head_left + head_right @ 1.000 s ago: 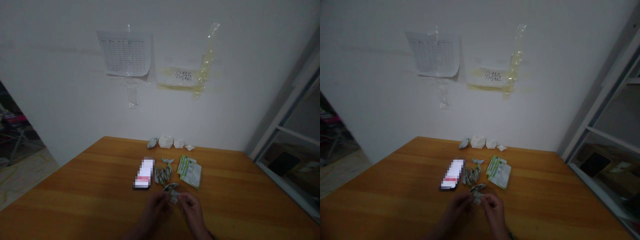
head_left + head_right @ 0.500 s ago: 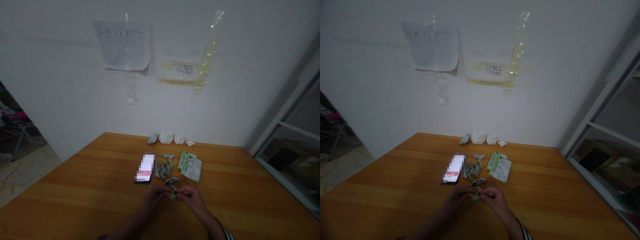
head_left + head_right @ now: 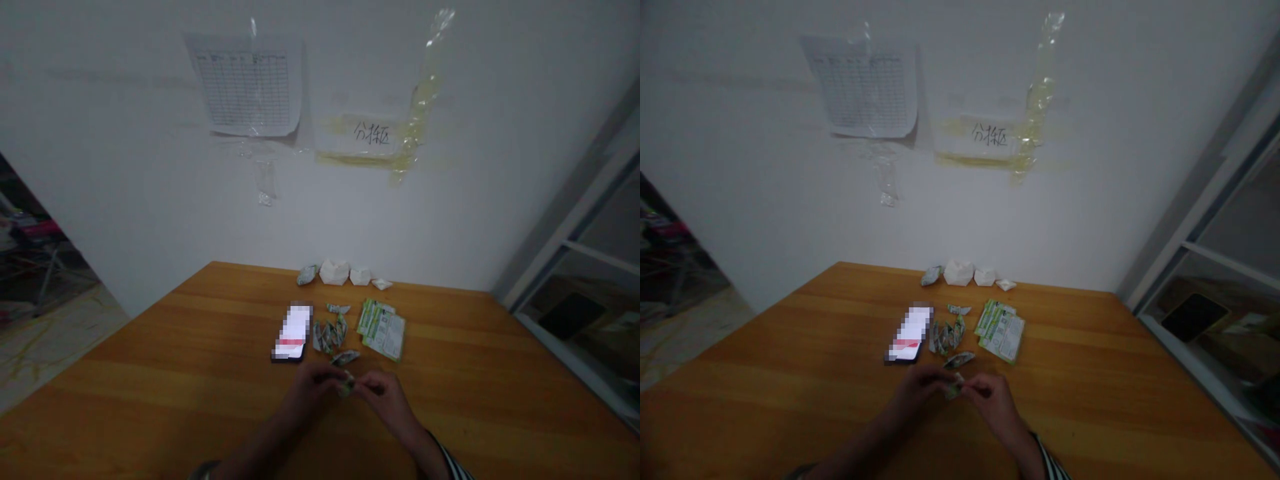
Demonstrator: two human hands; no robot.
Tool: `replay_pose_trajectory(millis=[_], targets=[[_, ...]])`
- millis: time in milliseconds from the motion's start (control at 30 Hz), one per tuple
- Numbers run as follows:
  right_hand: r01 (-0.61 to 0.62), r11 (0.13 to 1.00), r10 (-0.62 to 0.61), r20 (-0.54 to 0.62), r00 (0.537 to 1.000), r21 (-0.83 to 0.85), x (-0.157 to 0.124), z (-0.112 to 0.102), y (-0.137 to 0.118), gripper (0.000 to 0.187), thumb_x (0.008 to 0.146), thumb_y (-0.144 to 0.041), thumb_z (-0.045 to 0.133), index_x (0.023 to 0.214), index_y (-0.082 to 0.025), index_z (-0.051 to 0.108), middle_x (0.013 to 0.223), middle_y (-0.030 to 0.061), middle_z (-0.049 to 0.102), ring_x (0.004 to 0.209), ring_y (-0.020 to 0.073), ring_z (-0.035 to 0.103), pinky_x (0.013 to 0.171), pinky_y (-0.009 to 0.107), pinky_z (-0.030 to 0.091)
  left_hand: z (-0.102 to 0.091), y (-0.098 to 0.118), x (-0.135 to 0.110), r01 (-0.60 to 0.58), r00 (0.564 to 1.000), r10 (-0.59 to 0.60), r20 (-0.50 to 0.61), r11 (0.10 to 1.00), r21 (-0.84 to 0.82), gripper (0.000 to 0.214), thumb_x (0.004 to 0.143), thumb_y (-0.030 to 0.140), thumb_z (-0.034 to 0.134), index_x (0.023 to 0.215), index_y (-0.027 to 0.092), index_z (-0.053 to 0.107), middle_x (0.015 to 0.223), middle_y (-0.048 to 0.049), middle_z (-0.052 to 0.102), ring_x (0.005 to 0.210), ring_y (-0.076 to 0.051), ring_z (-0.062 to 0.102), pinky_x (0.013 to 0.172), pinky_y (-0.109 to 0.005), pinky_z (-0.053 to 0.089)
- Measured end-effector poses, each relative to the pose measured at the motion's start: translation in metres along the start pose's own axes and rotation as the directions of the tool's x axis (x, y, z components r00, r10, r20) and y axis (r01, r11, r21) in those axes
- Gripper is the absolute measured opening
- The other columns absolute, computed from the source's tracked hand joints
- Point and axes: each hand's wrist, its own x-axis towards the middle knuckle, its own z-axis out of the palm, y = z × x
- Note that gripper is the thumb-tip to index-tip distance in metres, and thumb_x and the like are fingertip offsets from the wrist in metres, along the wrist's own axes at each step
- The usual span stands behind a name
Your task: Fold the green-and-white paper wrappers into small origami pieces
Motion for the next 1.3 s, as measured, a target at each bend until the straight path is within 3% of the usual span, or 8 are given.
replay_pose_trajectory(millis=[167, 333, 533, 800, 1167, 1300], targets=[[-0.076, 0.972, 0.063, 0.064, 0.996, 0.223, 0.004, 0.005, 0.001, 0.032, 0.064, -0.044, 0.077, 0.083, -0.017, 0.075, 0.081, 0.0074, 0.077, 0.074, 0.0231, 0.072, 0.066, 0.031, 0.055, 0.0, -0.003, 0.003, 0.03, 0.998, -0.03, -0.057, 1.0, 0.0, 0.015, 0.066, 0.02, 0.07, 0.078, 0.019, 0.077, 0.082, -0.0066, 0.078, 0.08, -0.025, 0.071, 0.076, -0.033, 0.053], [-0.138, 0.919, 0.118, 0.077, 0.99, 0.368, 0.007, 0.011, -0.006, 0.036, 0.063, -0.045, 0.078, 0.086, -0.018, 0.073, 0.081, 0.0079, 0.077, 0.073, 0.0226, 0.072, 0.066, 0.031, 0.055, 0.002, -0.006, 0.002, 0.029, 0.994, -0.024, -0.103, 0.999, 0.041, 0.014, 0.071, 0.026, 0.068, 0.076, 0.019, 0.078, 0.078, -0.0062, 0.078, 0.074, -0.024, 0.069, 0.072, -0.031, 0.052], [-0.155, 0.9, 0.103, 0.147, 0.984, 0.407, 0.006, 0.01, -0.015, 0.033, 0.069, -0.043, 0.074, 0.092, -0.019, 0.072, 0.094, 0.0086, 0.076, 0.083, 0.0223, 0.071, 0.071, 0.03, 0.054, 0.005, -0.004, -0.002, 0.033, 0.988, -0.02, -0.15, 0.996, 0.087, 0.02, 0.075, 0.034, 0.065, 0.077, 0.019, 0.078, 0.073, -0.0047, 0.077, 0.069, -0.022, 0.067, 0.065, -0.027, 0.049], [-0.162, 0.92, 0.12, 0.136, 0.983, 0.358, 0.008, 0.015, -0.018, 0.031, 0.061, -0.043, 0.08, 0.076, -0.018, 0.072, 0.077, 0.0056, 0.077, 0.073, 0.0221, 0.072, 0.067, 0.03, 0.055, 0.007, -0.006, 0.001, 0.042, 0.971, -0.017, -0.238, 0.994, 0.102, 0.03, 0.074, 0.041, 0.064, 0.065, 0.013, 0.072, 0.059, -0.0044, 0.071, 0.056, -0.018, 0.062, 0.053, -0.024, 0.047], [-0.126, 0.929, 0.087, 0.127, 0.988, 0.347, 0.007, 0.013, -0.019, 0.024, 0.061, -0.033, 0.082, 0.077, -0.02, 0.069, 0.077, 0.0022, 0.074, 0.075, 0.0197, 0.069, 0.069, 0.028, 0.05, 0.01, -0.003, -0.008, -0.043, 0.974, 0.073, -0.214, 0.989, 0.14, 0.01, 0.073, 0.026, 0.068, 0.074, 0.021, 0.077, 0.073, -0.0033, 0.077, 0.068, -0.021, 0.069, 0.065, -0.026, 0.052], [-0.172, 0.882, 0.105, 0.173, 0.979, 0.439, 0.004, 0.01, -0.021, 0.026, 0.065, -0.032, 0.08, 0.086, -0.02, 0.07, 0.087, 0.0034, 0.075, 0.081, 0.0199, 0.069, 0.073, 0.028, 0.048, 0.009, -0.001, -0.007, -0.05, 0.985, 0.052, -0.164, 0.999, 0.017, 0.016, 0.069, 0.018, 0.07, 0.084, 0.021, 0.076, 0.084, -0.0041, 0.078, 0.078, -0.023, 0.071, 0.073, -0.03, 0.054]])
